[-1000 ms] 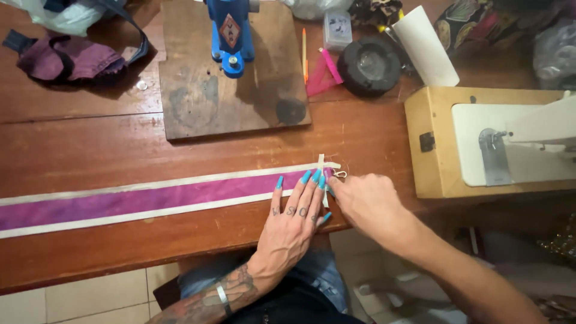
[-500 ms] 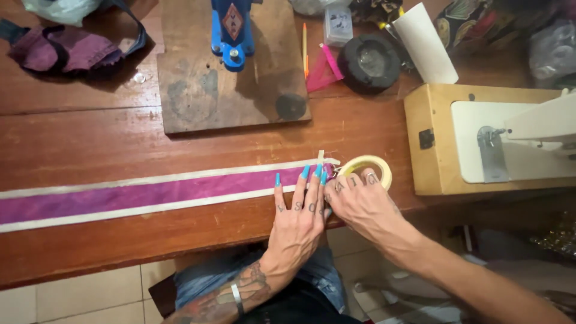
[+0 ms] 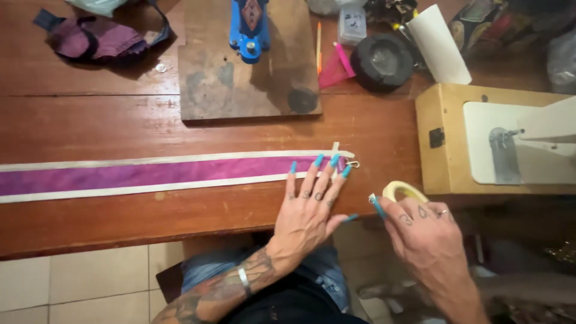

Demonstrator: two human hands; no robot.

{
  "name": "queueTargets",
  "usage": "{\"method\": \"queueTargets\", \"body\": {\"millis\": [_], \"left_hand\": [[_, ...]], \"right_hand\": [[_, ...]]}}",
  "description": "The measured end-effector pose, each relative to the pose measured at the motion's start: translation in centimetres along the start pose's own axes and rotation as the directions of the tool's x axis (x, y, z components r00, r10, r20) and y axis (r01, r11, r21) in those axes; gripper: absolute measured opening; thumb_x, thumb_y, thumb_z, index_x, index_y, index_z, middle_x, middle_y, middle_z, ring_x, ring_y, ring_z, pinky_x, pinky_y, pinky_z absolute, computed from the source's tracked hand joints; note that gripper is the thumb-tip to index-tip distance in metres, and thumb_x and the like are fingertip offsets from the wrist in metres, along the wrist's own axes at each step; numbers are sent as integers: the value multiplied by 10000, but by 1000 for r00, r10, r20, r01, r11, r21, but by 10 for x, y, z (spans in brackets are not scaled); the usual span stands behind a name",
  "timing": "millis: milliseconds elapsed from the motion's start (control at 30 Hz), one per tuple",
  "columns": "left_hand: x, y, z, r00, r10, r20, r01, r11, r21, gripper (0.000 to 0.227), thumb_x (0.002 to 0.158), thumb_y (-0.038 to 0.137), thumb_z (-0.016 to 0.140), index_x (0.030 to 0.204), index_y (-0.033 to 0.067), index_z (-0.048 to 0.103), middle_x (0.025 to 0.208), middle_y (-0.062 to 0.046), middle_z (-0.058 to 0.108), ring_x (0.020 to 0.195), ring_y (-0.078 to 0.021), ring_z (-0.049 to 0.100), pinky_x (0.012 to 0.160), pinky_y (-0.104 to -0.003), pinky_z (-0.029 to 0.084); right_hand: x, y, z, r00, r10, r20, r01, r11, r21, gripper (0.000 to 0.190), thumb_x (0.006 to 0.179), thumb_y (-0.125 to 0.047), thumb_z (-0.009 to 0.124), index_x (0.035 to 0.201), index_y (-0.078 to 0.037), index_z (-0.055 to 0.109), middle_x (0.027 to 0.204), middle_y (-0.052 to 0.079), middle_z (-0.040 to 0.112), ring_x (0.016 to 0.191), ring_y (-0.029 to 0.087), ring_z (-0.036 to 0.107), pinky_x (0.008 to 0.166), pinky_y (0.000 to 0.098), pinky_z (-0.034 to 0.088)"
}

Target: Applying parallel strips of white adhesive tape to a purple leather strap using a spacer for alignment

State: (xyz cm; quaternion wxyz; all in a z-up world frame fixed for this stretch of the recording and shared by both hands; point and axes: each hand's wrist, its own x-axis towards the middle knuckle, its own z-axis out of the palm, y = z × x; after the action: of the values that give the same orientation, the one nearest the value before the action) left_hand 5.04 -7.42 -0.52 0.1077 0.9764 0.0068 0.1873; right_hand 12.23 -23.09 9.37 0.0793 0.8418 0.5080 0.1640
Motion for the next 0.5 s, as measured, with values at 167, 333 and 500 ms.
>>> {"method": "queueTargets", "body": {"millis": [167,333,500], "left_hand": [[1,-10,-27,996,93,-2,-91,979,-182,663,824,499,477,1340,117,311,1396,-103,303,1312,-270,242,1057,-433,190],[-11,-38,-32,996,-62,66,59,997,44,678,824,563,413,1367,185,268,1432,-18,215,1320,-186,193,1060,-436,137],[0,-15,-10,991,-82,104,81,997,12,800,733,624,473,1363,176,268,1424,-29,247,1323,-222,183,1051,-482,130]], "right_hand": [[-15,-12,19,984,176,-34,-162,953,255,243,831,-128,542,1074,-120,546,836,57,557,714,254,536,705,357,416],[-3,-23,3,855,514,77,-427,610,667,126,881,-99,500,966,-64,587,626,34,446,550,157,408,603,275,370],[3,-25,13,833,553,11,-414,609,676,157,917,-108,482,991,-27,594,626,36,463,554,154,413,592,275,354]]}}
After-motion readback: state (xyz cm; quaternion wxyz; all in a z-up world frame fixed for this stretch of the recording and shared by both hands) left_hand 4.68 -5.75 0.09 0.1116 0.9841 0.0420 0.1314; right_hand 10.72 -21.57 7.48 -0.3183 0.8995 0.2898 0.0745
